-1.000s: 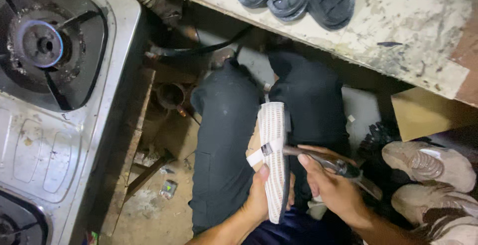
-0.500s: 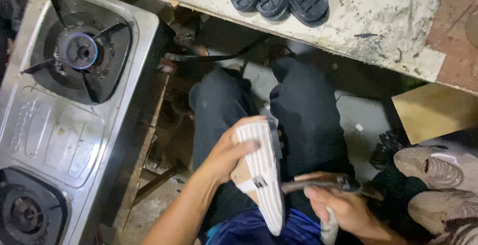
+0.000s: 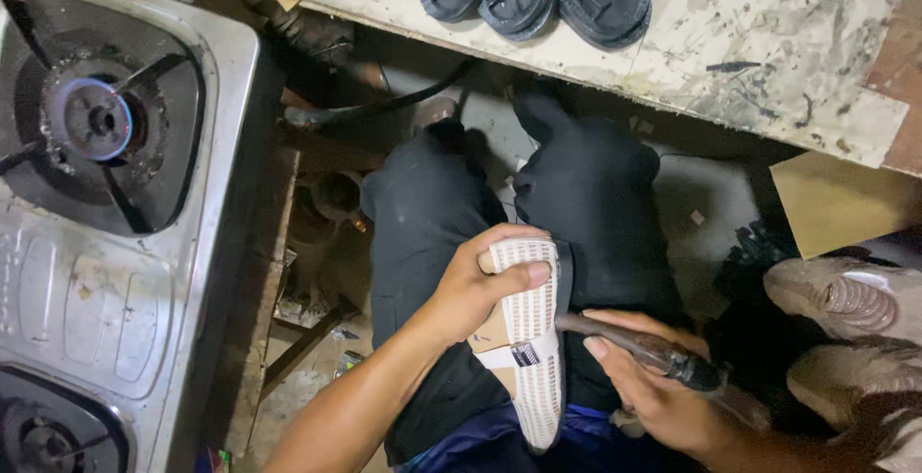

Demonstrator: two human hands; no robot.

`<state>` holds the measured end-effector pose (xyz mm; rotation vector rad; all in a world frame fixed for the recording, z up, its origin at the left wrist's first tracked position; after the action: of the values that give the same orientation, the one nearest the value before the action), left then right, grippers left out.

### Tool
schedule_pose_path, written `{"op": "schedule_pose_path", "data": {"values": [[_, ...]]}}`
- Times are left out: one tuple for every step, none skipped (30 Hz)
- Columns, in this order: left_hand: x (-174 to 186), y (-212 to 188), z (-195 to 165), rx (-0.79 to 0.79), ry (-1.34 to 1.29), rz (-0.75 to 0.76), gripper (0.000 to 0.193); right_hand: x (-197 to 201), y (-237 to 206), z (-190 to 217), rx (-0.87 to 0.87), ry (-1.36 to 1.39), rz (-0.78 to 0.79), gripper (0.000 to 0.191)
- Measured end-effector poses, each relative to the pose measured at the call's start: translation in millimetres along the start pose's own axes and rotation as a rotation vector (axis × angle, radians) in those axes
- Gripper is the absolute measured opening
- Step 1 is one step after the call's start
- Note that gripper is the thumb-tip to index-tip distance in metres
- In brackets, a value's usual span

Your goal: The person sits on the floor and attaches black rubber soles to woven slip-on shoe uppers. They hold an upper on their lap, press a sole against it, tap and press the sole edges with a hammer, and set finished pairs on the workbench above.

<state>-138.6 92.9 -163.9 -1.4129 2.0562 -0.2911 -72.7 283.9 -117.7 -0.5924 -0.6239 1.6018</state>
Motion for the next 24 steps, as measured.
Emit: {"op": "schedule_pose_path", "data": {"values": [[1,3,-1,0.019,0.008,-0.006,0.038,1,4,7,0.028,-0.068,0.012,0.035],[2,4,-2,0.036,0.015,-0.01,0.038,3,8,7,-0.007,-0.039,0.036,0.035],[2,5,-4,0.048,0.023,-0.015,0.037,6,12,5,-0.038,-0.011,0.062,0.036],[0,6,-9,0.033,0.015,0.005,0.037,10,16,3,-0.059,0.015,0.094,0.037],[-1,6,-13,0.019,0.009,0.023,0.037,12,20,-3,-0.106,0.094,0.152,0.037],[-3,4,-16,0.016,0.003,0.043,0.037,15,22,-12,-0.165,0.178,0.208,0.038],[-5,2,-15,0.051,-0.011,0.061,0.038,17,22,-21,-0.225,0.264,0.257,0.039],[-6,2,-13,0.082,-0.025,0.079,0.039,22,22,-24,-0.196,0.389,0.264,0.041],[-7,0,-11,0.118,-0.041,0.093,0.041,25,19,-28,-0.171,0.515,0.273,0.042],[-7,-1,-11,0.12,-0.055,0.105,0.04,28,16,-32,-0.15,0.639,0.277,0.044],[-8,-1,-10,0.122,-0.072,0.116,0.04,33,15,-35,-0.114,0.681,0.243,0.044],[-8,-1,-9,0.128,-0.089,0.126,0.04,34,13,-37,-0.08,0.724,0.208,0.044],[-8,-1,-6,0.139,-0.072,0.121,0.04,35,10,-37,-0.041,0.767,0.168,0.043],[-8,0,-4,0.143,-0.053,0.12,0.04,34,9,-39,-0.037,0.606,0.109,0.043],[-8,2,-3,0.144,-0.03,0.115,0.04,33,7,-37,-0.031,0.446,0.055,0.042],[-7,4,-3,0.137,-0.009,0.105,0.04,31,7,-33,-0.03,0.288,0.003,0.042],[-7,5,-2,0.137,0.008,0.096,0.039,22,7,-12,0.121,0.171,0.061,0.039],[-7,7,-3,0.139,0.029,0.093,0.038,13,7,10,0.273,0.057,0.113,0.036],[-7,11,-4,0.148,0.007,0.1,0.038,7,5,30,0.425,-0.069,0.156,0.033],[-9,12,-5,0.159,-0.025,0.103,0.039,16,14,21,0.214,-0.02,0.086,0.035],[-9,12,-7,0.169,-0.052,0.097,0.04,24,20,8,0.006,0.036,0.027,0.037],[-10,11,-11,0.155,-0.02,0.109,0.04,33,22,-5,-0.182,0.091,-0.027,0.039],[-10,11,-16,0.126,0.021,0.116,0.041,34,28,-4,-0.19,0.158,0.019,0.04],[-10,9,-21,0.104,0.062,0.116,0.042,33,31,-7,-0.206,0.226,0.074,0.04]]}}
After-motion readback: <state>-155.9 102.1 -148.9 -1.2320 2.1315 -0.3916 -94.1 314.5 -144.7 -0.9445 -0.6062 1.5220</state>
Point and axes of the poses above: each hand's wrist, its own y-axis towards the middle knuckle, its own x-axis out of the back of the hand, z = x × y, the point moved 9 cm from there along y, towards the middle knuckle, and after that the axes turned 15 degrees about y, right-handed, at the moved point
